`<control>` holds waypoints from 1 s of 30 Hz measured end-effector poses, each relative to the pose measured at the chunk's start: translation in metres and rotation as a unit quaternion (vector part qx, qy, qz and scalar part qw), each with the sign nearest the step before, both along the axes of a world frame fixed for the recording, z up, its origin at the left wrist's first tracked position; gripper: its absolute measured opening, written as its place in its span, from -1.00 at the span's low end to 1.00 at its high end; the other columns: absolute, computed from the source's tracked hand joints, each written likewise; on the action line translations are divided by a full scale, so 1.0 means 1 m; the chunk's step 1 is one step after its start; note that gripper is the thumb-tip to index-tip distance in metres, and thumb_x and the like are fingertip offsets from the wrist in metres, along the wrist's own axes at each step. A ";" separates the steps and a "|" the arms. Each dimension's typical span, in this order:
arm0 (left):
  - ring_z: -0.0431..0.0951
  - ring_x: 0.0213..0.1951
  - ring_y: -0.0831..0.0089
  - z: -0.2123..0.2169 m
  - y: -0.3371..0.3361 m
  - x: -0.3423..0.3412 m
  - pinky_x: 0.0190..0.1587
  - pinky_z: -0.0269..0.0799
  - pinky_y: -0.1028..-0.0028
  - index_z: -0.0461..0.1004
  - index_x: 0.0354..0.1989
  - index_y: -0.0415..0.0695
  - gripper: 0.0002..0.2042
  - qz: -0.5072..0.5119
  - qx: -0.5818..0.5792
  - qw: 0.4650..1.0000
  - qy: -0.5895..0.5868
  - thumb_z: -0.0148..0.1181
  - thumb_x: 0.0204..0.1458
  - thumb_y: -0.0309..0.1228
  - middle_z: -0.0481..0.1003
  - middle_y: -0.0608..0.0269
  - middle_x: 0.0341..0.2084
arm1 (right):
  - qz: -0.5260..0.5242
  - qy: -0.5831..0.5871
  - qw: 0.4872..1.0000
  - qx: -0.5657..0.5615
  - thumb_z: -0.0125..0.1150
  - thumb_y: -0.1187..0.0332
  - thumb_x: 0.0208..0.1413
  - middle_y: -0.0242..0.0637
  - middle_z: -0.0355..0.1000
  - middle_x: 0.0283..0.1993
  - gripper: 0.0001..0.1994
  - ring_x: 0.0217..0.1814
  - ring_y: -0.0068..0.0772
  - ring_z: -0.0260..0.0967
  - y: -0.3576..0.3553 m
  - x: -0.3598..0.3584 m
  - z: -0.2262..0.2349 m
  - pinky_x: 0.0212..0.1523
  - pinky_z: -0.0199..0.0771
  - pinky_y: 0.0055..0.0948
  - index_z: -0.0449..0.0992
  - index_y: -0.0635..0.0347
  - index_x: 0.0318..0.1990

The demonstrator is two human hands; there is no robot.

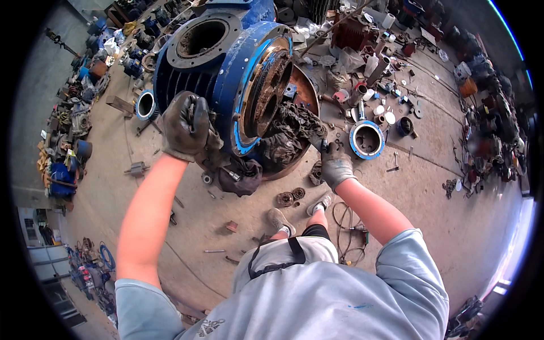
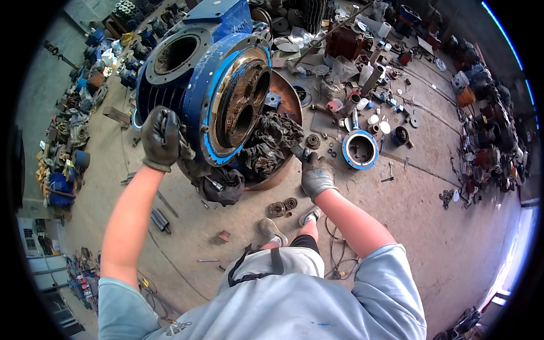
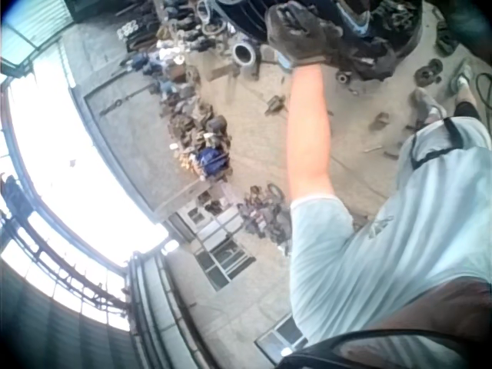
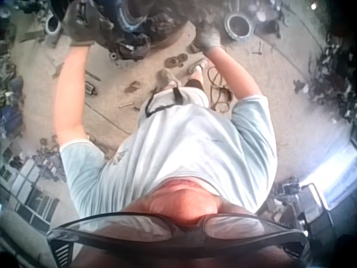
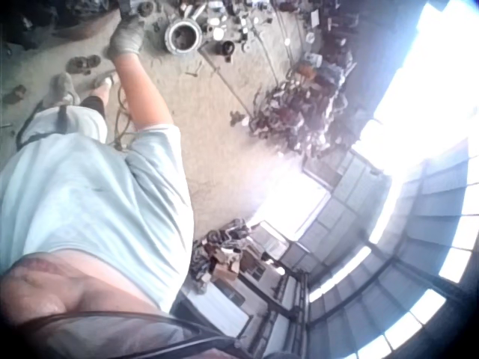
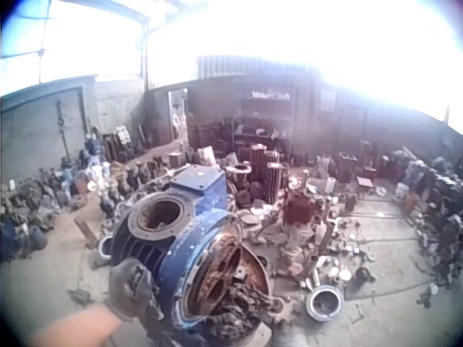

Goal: The person scrapes thick grease from the interior of a large blue cylindrical machine housing using a metal scraper and wipes the surfaces with a rag. The person repeatedly rotates the housing to access different areas and continues scraping and wiping until the interior is visibly cleaner.

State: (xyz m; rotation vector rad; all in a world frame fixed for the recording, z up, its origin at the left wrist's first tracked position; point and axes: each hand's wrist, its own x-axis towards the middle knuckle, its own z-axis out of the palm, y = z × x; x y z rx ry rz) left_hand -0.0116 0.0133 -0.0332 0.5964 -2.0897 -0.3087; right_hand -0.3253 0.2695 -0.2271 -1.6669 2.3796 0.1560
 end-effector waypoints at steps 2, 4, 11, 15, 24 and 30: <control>0.59 -0.44 -0.05 0.002 0.002 -0.003 -0.36 0.46 0.17 0.52 -0.27 -0.27 -0.87 0.007 0.005 1.000 -0.003 0.29 0.25 -0.46 0.51 0.00 -0.47 | -0.029 -0.046 0.998 -0.023 0.15 0.54 0.22 0.10 0.48 0.24 -0.31 0.20 0.20 0.52 0.012 0.006 0.023 0.19 0.65 0.06 0.26 0.42 0.55; 0.59 -0.43 -0.07 0.005 0.005 0.000 -0.36 0.46 0.17 0.52 -0.28 -0.25 -0.87 0.034 0.016 0.999 -0.020 0.30 0.24 -0.46 0.51 0.00 -0.47 | -0.049 -0.133 0.988 -0.066 0.15 0.62 0.17 0.12 0.50 0.28 -0.22 0.22 0.21 0.53 0.028 0.008 0.039 0.23 0.63 0.03 0.17 0.42 0.61; 0.48 -0.43 0.59 0.001 0.039 0.019 -0.31 0.43 0.45 0.56 -0.31 -0.09 -0.66 0.103 0.392 0.878 0.255 0.15 0.53 -0.17 0.53 0.49 -0.47 | -0.163 -0.833 0.468 -0.246 0.30 0.13 0.50 -0.37 0.53 -0.01 -0.37 -0.24 -0.54 0.34 0.097 0.045 0.099 -0.23 0.33 -0.51 0.32 0.31 0.53; 0.60 -0.21 0.49 0.008 0.132 0.023 -0.13 0.62 0.43 0.51 0.09 -0.09 -0.56 -0.039 0.594 0.651 0.471 -0.04 0.56 0.07 0.59 0.32 -0.14 | -0.133 -0.888 0.351 -0.265 0.37 0.15 0.46 -0.34 0.56 0.02 -0.22 -0.24 -0.55 0.35 0.110 0.072 0.137 -0.21 0.34 -0.51 0.16 0.27 0.66; 0.62 0.03 0.33 -0.004 0.221 -0.060 0.13 0.60 0.26 0.28 0.53 -0.20 -0.35 -0.211 0.657 0.595 0.412 -0.16 0.59 0.12 0.56 0.12 0.16 | -0.082 -0.834 0.480 -0.261 0.56 -0.27 0.18 -0.48 0.54 -0.06 -0.07 -0.09 -0.62 0.42 0.099 0.103 0.171 -0.09 0.49 -0.45 0.44 0.27 0.46; 0.60 -0.21 0.53 0.011 0.226 -0.093 -0.13 0.60 0.44 0.30 0.48 -0.27 -0.27 -0.326 0.630 0.561 0.427 -0.18 0.57 0.22 0.60 0.14 -0.10 | -0.040 -0.705 0.654 -0.271 0.54 -0.24 0.22 -0.40 0.63 -0.02 -0.20 -0.05 -0.64 0.44 0.084 0.110 0.227 -0.08 0.55 -0.44 0.57 0.31 0.31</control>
